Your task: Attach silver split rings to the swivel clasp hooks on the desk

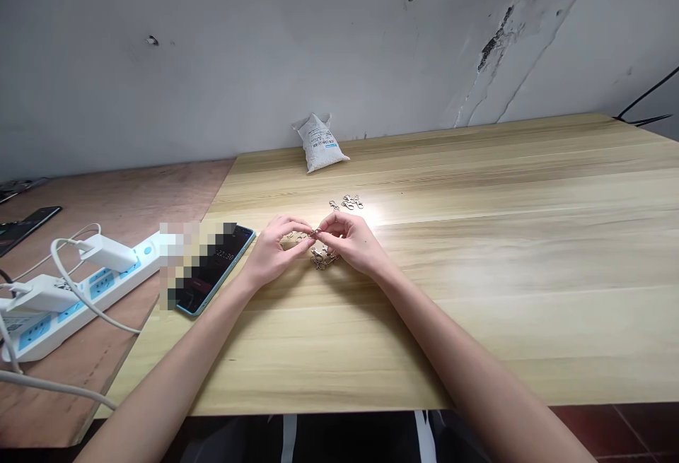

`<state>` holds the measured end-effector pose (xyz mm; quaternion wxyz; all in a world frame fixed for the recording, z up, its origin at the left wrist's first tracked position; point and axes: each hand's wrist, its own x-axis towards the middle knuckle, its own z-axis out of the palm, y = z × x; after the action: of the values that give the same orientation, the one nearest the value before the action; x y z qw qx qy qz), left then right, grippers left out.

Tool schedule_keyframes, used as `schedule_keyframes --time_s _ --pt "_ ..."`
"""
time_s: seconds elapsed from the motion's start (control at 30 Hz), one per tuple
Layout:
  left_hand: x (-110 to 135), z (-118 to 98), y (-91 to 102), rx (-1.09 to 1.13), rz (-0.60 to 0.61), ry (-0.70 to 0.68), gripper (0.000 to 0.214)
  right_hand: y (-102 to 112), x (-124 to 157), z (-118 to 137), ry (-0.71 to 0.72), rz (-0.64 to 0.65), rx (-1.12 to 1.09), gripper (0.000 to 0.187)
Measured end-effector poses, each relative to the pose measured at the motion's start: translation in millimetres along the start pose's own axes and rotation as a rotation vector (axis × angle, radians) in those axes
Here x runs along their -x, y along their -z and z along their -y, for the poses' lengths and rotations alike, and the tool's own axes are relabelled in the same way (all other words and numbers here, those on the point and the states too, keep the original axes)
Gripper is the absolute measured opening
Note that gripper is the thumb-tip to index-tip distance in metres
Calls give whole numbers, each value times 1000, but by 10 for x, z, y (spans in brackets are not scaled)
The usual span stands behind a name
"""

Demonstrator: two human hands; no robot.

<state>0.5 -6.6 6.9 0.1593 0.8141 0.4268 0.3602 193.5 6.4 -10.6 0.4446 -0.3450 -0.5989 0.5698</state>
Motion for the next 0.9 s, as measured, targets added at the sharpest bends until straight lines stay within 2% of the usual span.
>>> schedule_keyframes --time_s 0.27,0.53,0.67,0.9 --pt "14 5 2 -141 -85 -118 9 -8 26 41 -45 -10 -5 27" --pt "14 10 7 -174 -140 -136 12 -13 41 88 -68 12 104 23" --pt "13 28 6 -186 -113 -184 13 -10 57 111 -73 57 141 26" --pt "0 66 8 -272 -61 -281 11 16 49 108 -107 59 117 33"
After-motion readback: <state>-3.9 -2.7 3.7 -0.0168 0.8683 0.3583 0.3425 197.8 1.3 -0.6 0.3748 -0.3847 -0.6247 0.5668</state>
